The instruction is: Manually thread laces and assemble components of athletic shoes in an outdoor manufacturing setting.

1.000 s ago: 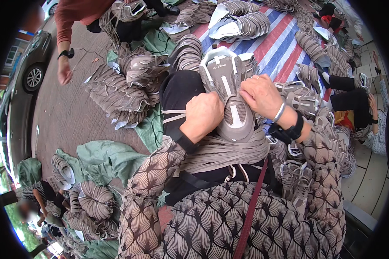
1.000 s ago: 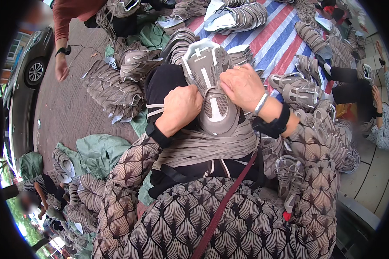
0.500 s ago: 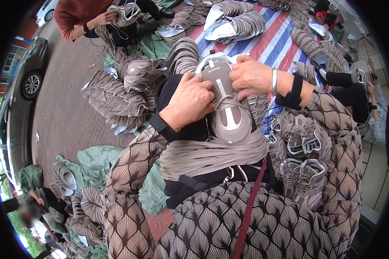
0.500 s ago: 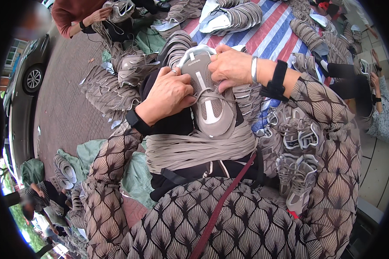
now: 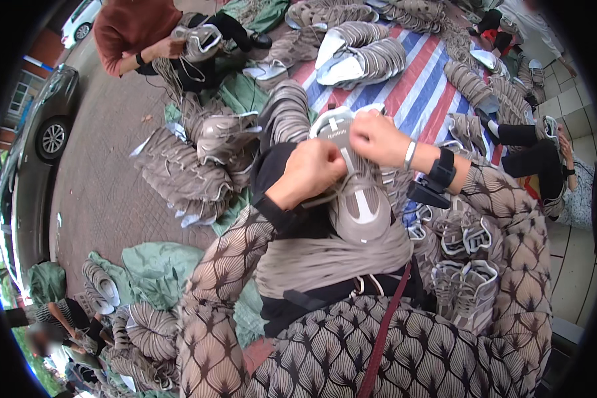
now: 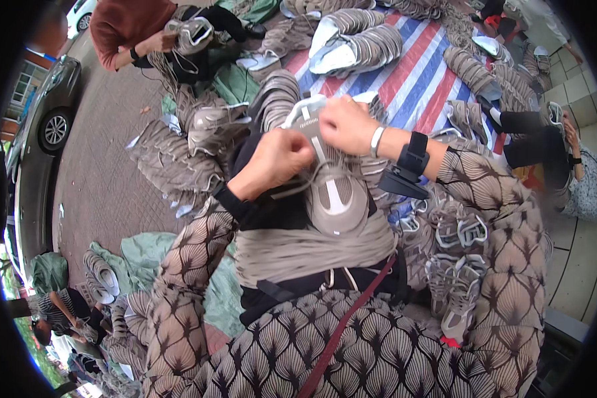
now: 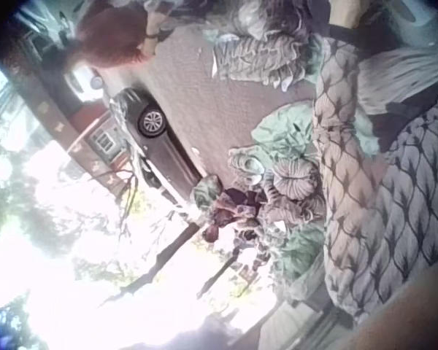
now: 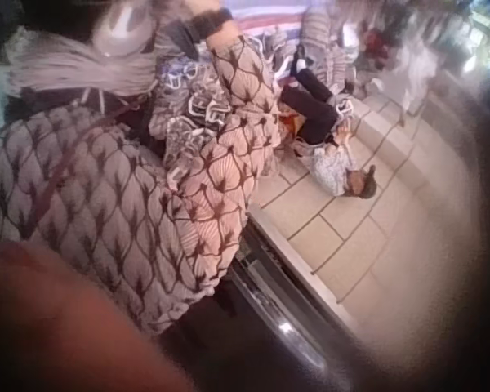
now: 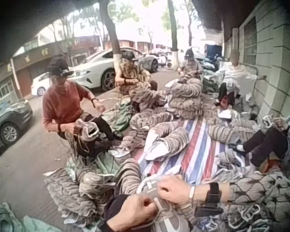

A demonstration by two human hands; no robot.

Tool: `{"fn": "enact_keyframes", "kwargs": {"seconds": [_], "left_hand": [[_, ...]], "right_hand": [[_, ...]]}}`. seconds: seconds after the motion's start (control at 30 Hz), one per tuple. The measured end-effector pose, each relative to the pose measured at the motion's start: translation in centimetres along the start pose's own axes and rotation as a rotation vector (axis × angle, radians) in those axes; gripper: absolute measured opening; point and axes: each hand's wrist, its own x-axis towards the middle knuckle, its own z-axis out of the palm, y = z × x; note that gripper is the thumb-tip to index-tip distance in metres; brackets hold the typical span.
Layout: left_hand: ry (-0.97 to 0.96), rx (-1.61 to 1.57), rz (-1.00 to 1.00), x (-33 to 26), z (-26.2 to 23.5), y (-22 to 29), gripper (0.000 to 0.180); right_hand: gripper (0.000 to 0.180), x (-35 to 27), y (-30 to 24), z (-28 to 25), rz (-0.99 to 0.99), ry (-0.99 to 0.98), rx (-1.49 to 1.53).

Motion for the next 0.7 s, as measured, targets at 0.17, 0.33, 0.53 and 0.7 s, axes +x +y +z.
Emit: {"fn": "enact_keyframes", "kwargs": {"seconds": [0.17, 0.33, 0.53, 0.7], "left_hand": [[0.278, -0.612, 0.018, 3.3, -4.9, -0.5, 0.017], [0.217, -0.695, -0.004, 5.1, -6.1, -0.1, 0.015], [0.261, -0.709, 0.040, 6.8, -5.8, -2.9, 0.027], [-0.353, -0.945, 0.103, 7.1, -6.3, 1.8, 0.030]], "right_hand": [[0.021, 6.6, 0.6, -4.7, 0.321, 0.208, 1.106], [0.022, 7.3, -2.0, -3.0, 0.576, -0.110, 1.198], [0.018, 9.0, -1.1, -0.9, 0.509, -0.035, 1.297], [0.021, 15.2, 6.2, -5.5, -0.039, 0.139, 1.046]]}}
